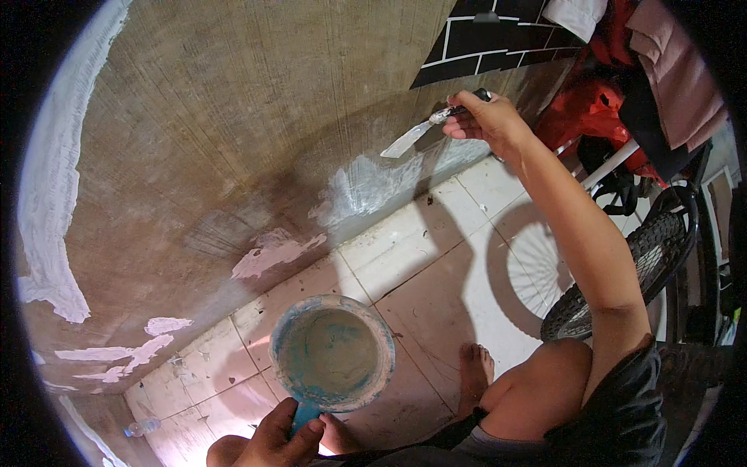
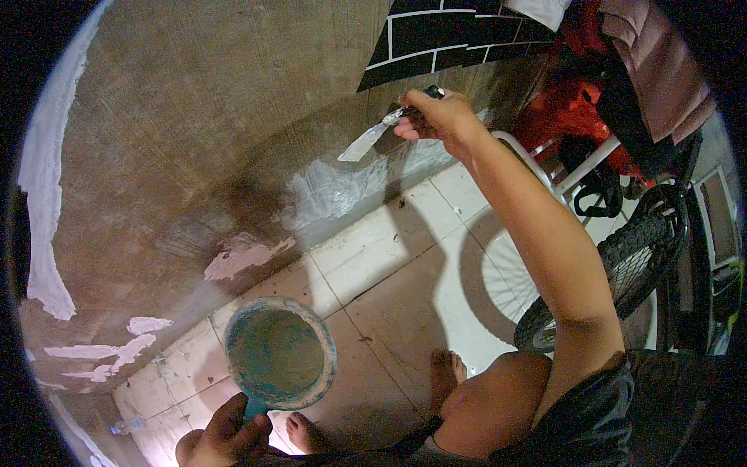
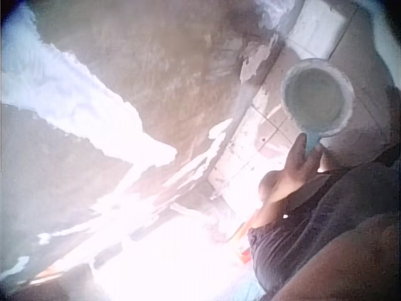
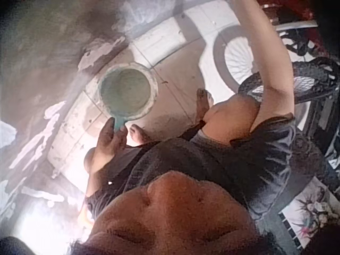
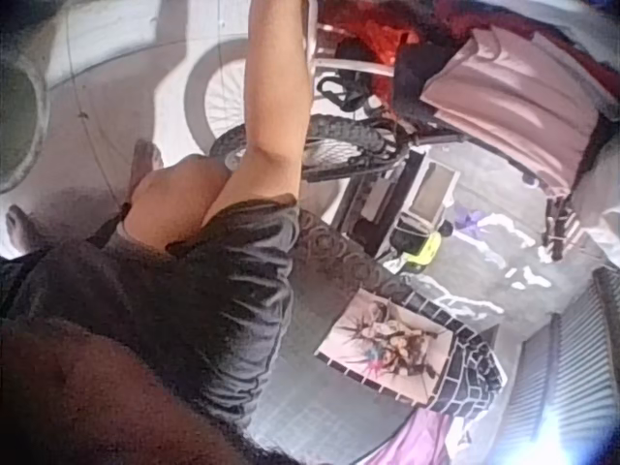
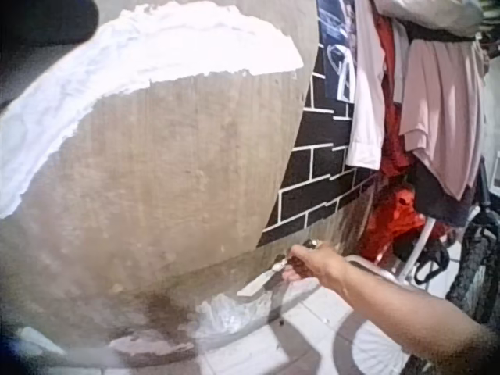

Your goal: The person applies white compound from a container onto a wall using a scraper tool.

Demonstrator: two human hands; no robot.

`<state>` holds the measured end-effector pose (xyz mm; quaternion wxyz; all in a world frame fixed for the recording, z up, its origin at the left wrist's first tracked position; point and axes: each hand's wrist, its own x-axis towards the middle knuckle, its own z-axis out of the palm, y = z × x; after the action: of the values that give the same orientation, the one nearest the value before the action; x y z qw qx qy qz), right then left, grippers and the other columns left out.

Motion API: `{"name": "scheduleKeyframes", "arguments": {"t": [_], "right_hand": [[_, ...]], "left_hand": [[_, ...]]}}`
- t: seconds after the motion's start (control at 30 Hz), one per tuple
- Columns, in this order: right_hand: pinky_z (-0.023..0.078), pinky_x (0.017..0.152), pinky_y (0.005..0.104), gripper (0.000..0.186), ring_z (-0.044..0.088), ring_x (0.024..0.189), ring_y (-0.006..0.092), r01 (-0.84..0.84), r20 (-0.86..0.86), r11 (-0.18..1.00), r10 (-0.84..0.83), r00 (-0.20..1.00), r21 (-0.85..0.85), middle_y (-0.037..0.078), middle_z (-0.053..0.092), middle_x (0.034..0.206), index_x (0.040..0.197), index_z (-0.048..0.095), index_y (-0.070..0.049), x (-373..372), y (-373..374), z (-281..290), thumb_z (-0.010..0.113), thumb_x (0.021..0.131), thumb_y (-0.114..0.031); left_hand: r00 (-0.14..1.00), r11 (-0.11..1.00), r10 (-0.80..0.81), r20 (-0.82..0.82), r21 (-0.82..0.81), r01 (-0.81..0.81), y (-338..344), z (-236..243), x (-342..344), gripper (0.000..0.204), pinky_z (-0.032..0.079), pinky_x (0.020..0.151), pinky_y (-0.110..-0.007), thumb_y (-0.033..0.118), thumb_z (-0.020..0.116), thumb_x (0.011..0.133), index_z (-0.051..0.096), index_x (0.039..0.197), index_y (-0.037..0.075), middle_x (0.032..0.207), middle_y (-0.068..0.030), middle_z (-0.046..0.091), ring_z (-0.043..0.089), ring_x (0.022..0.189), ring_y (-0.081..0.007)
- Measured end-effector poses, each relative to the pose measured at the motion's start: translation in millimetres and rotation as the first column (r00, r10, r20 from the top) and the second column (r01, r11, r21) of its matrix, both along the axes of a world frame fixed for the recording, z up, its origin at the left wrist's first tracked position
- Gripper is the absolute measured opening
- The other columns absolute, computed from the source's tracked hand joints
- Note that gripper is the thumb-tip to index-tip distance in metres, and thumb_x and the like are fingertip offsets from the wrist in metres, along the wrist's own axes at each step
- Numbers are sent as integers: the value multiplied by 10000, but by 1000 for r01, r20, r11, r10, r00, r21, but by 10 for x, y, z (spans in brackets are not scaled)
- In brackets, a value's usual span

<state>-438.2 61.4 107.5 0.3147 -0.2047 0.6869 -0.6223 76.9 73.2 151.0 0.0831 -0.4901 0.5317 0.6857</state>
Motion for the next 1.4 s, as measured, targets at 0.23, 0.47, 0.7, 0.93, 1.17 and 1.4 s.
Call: {"name": "scheduleKeyframes", "arguments": {"t": [0.23,0.47,0.7,0.93,1.17,1.4], "right_hand": [[641,660,339,302,737,729,277,16,10,996,-15,1000,-85,185,699,878,1021,643,41,-145,-34,-119,676,893,-231],[597,647,300,328,705,713,206,17,-44,1000,-17,999,-1,136,687,851,1053,656,-12,-253,195,11,672,901,-303],[623,637,322,329,719,701,241,-102,11,992,102,995,69,171,699,871,1042,656,11,-101,130,-152,679,894,-282],[607,638,312,331,710,694,224,21,-125,1000,-22,992,-7,150,696,857,1056,658,8,-355,302,228,670,907,-288],[596,660,313,325,714,720,223,-139,-93,988,145,985,64,137,693,839,1058,675,-6,70,112,-141,680,914,-298],[563,567,283,338,686,627,176,-78,-299,997,76,951,7,125,687,793,1035,689,-11,-66,284,395,667,918,-328]], "left_hand": [[999,993,-31,13,-111,33,-10,-140,80,221,283,522,-222,282,567,1021,534,1055,66,729,68,449,383,607,-40],[997,991,-77,28,-104,79,-54,11,21,259,292,535,-229,322,558,1021,527,1044,66,736,65,440,380,613,-50],[999,999,38,-1,-6,-38,-30,97,-50,237,293,543,-216,292,559,1021,538,1075,62,756,65,449,389,629,-39],[999,998,-44,1,-51,44,-72,68,1,219,297,548,-219,274,553,1022,541,1067,60,761,63,452,388,636,-46],[990,970,-117,85,-203,132,-82,-2,18,233,312,557,-233,286,555,1013,548,1026,53,764,53,459,398,649,-59],[996,989,-56,68,-130,64,-54,93,1,225,318,561,-227,263,549,1014,552,1057,43,776,46,468,406,665,-54]]}}
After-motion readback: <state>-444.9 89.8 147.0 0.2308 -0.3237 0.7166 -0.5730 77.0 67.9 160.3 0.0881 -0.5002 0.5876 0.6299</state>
